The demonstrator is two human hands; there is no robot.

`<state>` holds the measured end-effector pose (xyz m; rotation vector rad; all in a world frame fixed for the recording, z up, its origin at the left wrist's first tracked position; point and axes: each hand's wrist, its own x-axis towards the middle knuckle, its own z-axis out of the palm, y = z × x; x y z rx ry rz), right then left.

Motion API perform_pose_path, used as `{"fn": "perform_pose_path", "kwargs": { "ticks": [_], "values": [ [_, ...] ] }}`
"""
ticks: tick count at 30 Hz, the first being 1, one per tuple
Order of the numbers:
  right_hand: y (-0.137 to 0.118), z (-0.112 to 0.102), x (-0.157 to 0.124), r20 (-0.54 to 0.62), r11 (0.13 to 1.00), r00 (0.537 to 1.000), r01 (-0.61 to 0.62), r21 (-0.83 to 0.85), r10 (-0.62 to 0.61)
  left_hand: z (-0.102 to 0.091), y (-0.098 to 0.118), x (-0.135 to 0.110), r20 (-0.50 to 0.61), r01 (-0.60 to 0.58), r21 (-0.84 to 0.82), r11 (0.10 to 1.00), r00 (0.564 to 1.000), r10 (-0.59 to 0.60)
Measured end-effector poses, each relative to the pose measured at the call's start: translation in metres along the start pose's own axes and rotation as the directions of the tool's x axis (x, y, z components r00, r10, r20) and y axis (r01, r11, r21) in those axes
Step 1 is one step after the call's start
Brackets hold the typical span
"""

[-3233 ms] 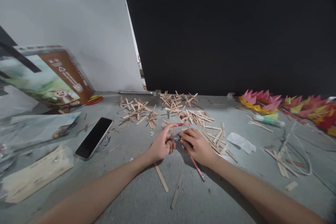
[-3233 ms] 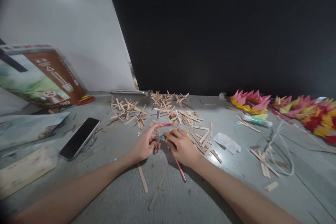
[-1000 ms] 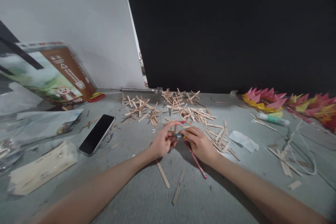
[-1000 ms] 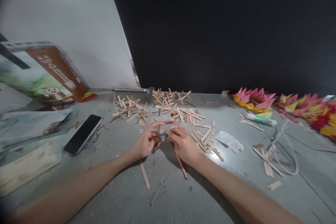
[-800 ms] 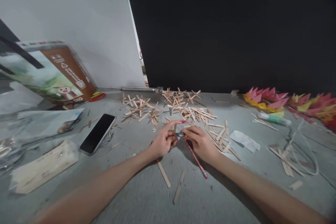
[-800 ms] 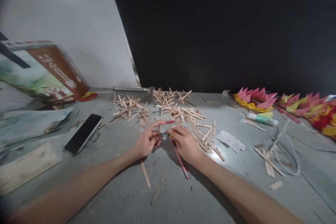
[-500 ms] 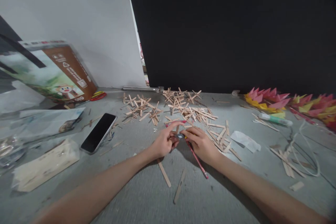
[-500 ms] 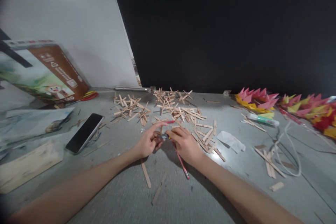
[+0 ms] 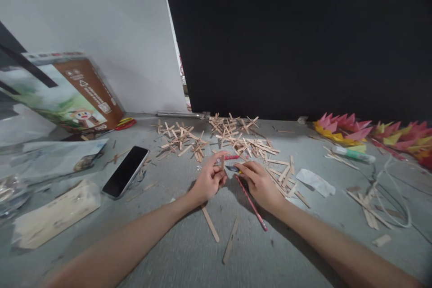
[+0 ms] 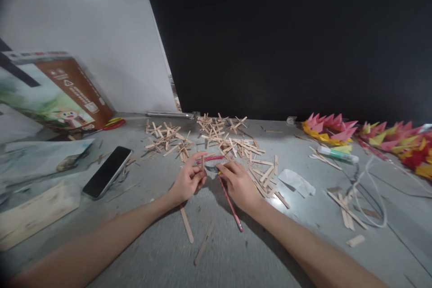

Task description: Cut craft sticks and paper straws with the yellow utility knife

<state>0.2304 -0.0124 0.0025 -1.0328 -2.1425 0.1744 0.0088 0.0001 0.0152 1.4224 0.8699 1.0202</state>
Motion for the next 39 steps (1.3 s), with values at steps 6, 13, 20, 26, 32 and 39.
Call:
{"fn": "perform_pose_path", "kwargs": {
  "ticks": [6, 13, 20, 26, 32, 39],
  "values": [
    [-0.0008, 0.0, -0.0011, 0.016, 0.999, 1.0, -0.001, 0.042, 0.0, -0.0023, 0.0001, 0.0007, 0.022, 0.004, 0.042, 0.999, 1.0, -0.005],
    [-0.0025, 0.0004, -0.0006, 0.068, 0.999, 0.998, 0.011, 0.035, -0.013, -0.0013, 0.0003, -0.0005, 0.044, -0.006, 0.04, 0.999, 0.999, 0.005],
    [-0.0011, 0.0013, -0.0001, 0.064, 0.999, 0.997, 0.031, 0.017, -0.032, 0.0011, 0.0032, -0.0015, 0.079, 0.007, 0.018, 1.0, 0.997, -0.009],
    [-0.0015, 0.0017, -0.001, 0.052, 1.0, 0.999, 0.017, -0.009, -0.017, -0.0002, 0.0024, -0.0021, 0.107, 0.0, 0.035, 0.999, 0.994, -0.004],
    [-0.0035, -0.0008, 0.0001, 0.047, 1.0, 0.999, 0.011, -0.004, -0.011, -0.001, 0.0008, -0.0015, 0.117, 0.0, 0.038, 0.999, 0.993, -0.004],
    [-0.0036, -0.0009, 0.0012, 0.076, 1.0, 0.997, 0.026, -0.013, -0.025, -0.0005, 0.0036, -0.0011, 0.111, 0.023, 0.037, 0.999, 0.993, -0.027]
  ]
}}
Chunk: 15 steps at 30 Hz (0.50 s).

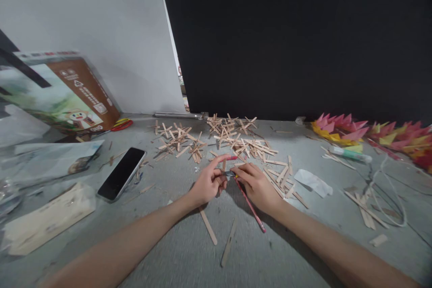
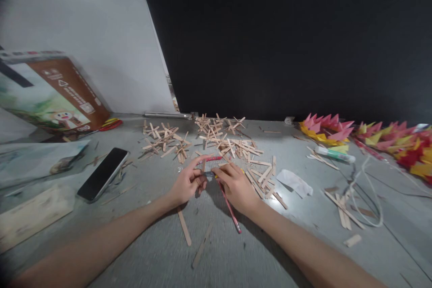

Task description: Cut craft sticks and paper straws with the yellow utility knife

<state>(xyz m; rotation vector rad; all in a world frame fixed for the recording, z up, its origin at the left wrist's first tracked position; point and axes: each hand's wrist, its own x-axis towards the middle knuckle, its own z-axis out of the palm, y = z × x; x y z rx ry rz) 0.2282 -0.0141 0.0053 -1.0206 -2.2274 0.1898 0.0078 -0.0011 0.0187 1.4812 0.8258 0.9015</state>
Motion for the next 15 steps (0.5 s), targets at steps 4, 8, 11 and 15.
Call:
{"fn": "perform_pose_path", "kwargs": {
  "ticks": [4, 8, 11, 15],
  "values": [
    [0.0009, 0.0006, -0.0003, 0.003, 1.0, 1.0, 0.003, 0.011, -0.003, 0.0002, -0.0018, 0.0004, 0.006, -0.023, -0.006, 1.0, 1.0, 0.023],
    [0.0001, -0.0008, 0.0002, 0.018, 0.999, 1.0, -0.003, 0.037, 0.002, 0.0009, -0.0013, -0.0004, 0.004, -0.018, -0.01, 1.0, 1.0, 0.018],
    [-0.0008, -0.0015, 0.0004, 0.027, 0.999, 1.0, 0.013, 0.032, -0.014, 0.001, -0.0002, -0.0009, -0.008, -0.018, 0.0, 1.0, 1.0, 0.018],
    [-0.0011, -0.0007, 0.0004, 0.022, 1.0, 1.0, 0.009, 0.027, -0.009, 0.0004, -0.001, -0.0009, -0.007, -0.013, 0.012, 1.0, 1.0, 0.013]
  ]
}}
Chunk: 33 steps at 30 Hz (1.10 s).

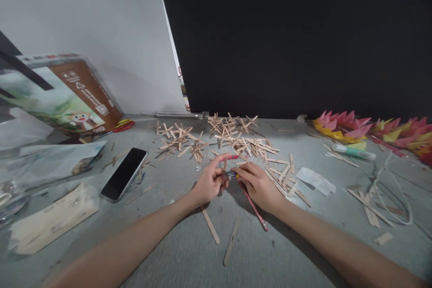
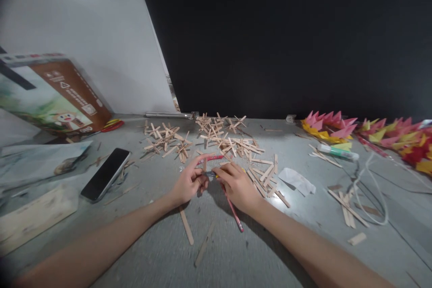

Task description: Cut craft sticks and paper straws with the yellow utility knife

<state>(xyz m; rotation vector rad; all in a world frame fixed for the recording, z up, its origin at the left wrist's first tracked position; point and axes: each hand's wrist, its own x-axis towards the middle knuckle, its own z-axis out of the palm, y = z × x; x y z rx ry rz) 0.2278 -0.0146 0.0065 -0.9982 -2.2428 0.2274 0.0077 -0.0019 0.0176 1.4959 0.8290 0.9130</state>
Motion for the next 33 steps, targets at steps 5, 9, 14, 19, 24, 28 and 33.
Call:
{"fn": "perform_pose_path", "kwargs": {
  "ticks": [5, 9, 14, 19, 24, 28, 33],
  "values": [
    [-0.0001, 0.0005, 0.0004, -0.004, 1.0, 1.0, -0.012, 0.0, 0.012, 0.0001, -0.002, 0.0, 0.008, -0.005, 0.001, 1.0, 1.0, 0.005],
    [-0.0001, -0.0002, 0.0002, -0.008, 1.0, 1.0, -0.009, -0.006, 0.009, 0.0001, -0.0026, 0.0006, 0.014, -0.017, -0.012, 1.0, 1.0, 0.017],
    [-0.0006, -0.0008, 0.0003, -0.015, 1.0, 1.0, -0.01, 0.0, 0.01, -0.0008, -0.0041, 0.001, 0.015, -0.021, -0.026, 0.999, 1.0, 0.021],
    [-0.0001, 0.0, 0.0002, -0.027, 1.0, 0.999, -0.018, 0.005, 0.018, -0.0032, -0.0079, 0.0015, 0.026, -0.011, -0.01, 1.0, 1.0, 0.011],
    [0.0016, 0.0007, -0.0003, -0.016, 1.0, 1.0, -0.011, 0.006, 0.011, -0.0035, -0.007, 0.0016, 0.031, -0.022, -0.004, 1.0, 0.999, 0.023],
    [0.0019, 0.001, -0.0005, -0.014, 1.0, 1.0, -0.01, 0.015, 0.01, -0.0018, -0.0025, 0.001, 0.034, -0.024, 0.005, 1.0, 0.999, 0.024],
    [0.001, 0.0009, -0.0005, -0.015, 1.0, 1.0, -0.012, 0.015, 0.012, -0.0006, -0.002, 0.0008, 0.023, -0.023, 0.007, 1.0, 0.999, 0.023]
  ]
}}
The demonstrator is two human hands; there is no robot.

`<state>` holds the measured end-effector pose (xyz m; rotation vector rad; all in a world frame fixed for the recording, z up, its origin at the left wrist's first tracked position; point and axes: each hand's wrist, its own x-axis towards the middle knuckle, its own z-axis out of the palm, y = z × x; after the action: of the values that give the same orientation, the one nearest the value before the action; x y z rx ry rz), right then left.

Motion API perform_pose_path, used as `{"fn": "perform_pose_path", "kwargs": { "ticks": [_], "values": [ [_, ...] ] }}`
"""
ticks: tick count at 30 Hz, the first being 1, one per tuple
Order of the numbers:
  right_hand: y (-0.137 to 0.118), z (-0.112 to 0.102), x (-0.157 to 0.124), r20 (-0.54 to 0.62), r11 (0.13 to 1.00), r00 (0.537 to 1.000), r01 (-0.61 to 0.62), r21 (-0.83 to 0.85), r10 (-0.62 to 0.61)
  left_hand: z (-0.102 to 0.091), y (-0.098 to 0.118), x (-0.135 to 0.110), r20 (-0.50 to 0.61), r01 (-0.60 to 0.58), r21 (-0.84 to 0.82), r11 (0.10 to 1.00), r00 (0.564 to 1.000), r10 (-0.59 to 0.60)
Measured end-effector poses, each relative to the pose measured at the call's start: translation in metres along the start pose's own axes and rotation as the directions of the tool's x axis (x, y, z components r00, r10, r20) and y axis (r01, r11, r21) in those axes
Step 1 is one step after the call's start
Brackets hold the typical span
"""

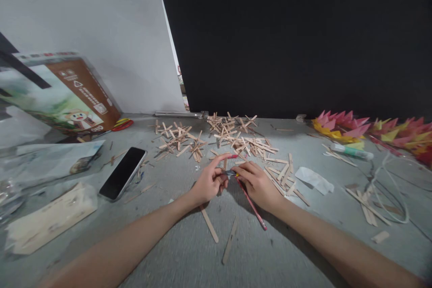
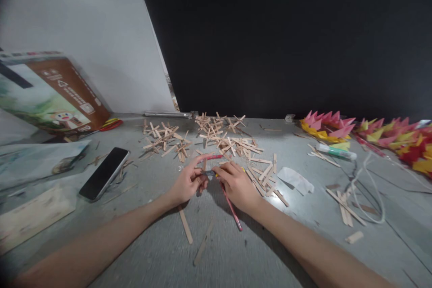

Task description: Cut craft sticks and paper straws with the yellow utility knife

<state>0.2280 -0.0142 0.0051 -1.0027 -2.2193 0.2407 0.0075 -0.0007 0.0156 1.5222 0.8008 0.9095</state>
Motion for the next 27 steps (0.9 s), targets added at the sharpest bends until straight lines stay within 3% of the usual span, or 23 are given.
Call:
{"fn": "perform_pose_path", "kwargs": {
  "ticks": [9, 27],
  "values": [
    [-0.0034, -0.0028, 0.0026, 0.02, 0.998, 0.998, 0.054, -0.033, -0.053, -0.0019, -0.0023, 0.0, 0.018, -0.007, 0.04, 0.999, 1.0, 0.006],
    [-0.004, -0.0026, 0.0022, -0.004, 0.999, 1.0, 0.018, -0.03, -0.018, -0.0007, -0.0031, -0.0003, 0.005, 0.006, 0.023, 1.0, 1.0, -0.006]
  ]
}}
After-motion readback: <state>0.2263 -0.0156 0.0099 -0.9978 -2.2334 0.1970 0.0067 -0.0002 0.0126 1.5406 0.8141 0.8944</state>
